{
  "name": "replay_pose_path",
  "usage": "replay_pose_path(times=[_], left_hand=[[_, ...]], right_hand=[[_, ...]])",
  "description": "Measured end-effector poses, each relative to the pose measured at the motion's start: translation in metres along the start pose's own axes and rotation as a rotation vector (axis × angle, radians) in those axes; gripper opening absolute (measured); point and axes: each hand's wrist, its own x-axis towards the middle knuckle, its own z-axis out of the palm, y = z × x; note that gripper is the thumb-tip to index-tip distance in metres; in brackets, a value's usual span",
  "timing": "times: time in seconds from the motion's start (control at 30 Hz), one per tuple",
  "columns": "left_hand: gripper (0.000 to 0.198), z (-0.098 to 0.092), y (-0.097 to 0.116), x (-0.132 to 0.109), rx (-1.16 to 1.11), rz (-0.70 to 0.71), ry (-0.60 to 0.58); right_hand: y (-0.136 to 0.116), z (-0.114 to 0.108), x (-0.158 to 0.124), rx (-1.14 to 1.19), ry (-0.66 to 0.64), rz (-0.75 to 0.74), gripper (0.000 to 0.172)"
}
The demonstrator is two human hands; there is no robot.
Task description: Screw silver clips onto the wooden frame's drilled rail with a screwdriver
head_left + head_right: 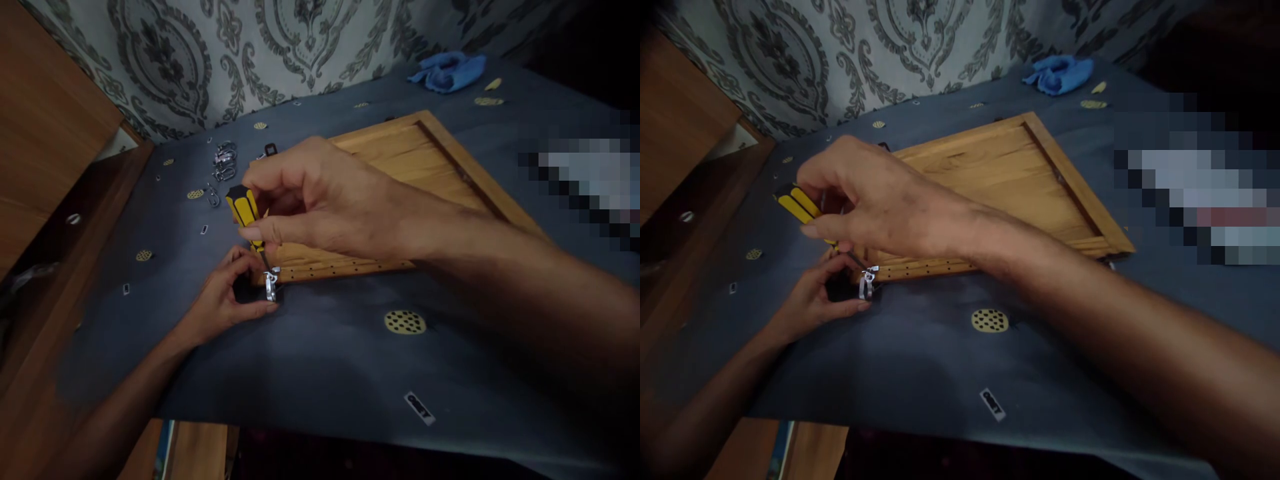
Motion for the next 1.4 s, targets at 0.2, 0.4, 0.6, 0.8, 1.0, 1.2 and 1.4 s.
replay_pose_path(times=[0.2, 0.4, 0.6, 0.8, 1.0, 1.2, 1.4], left_hand=[[0.037, 0.001, -0.004, -0.001, 0.006, -0.013, 0.001], [0.042, 0.0, -0.005, -0.001, 0.008, 0.004, 0.003], [0.039, 0.0, -0.002, 0.0, 0.0, -0.023, 0.004], [0.034, 0.0, -0.002, 0.0, -0.001, -0.005, 0.001], [0.034, 0.001, -0.001, 0.0, -0.009, -0.007, 0.009], [0.033, 0.001, -0.001, 0.0, -0.008, -0.007, 0.018], [0.033, 0.001, -0.002, 0.001, -0.012, -0.001, 0.003]], right_hand=[[-0.006, 0.002, 0.002, 0.034, 0.192, 0.023, 0.028], [0.001, 0.004, 0.001, -0.183, 0.215, 0.013, 0.031], [0.006, 0.007, -0.001, -0.198, 0.163, 0.017, 0.03], [0.007, 0.011, 0.0, -0.207, 0.146, 0.031, 0.031], [0.005, 0.013, 0.002, -0.197, 0.136, 0.087, 0.032], [0.004, 0.011, 0.002, -0.204, 0.125, 0.078, 0.03], [0.0, 0.008, -0.001, -0.13, -0.023, 0.002, 0.015]])
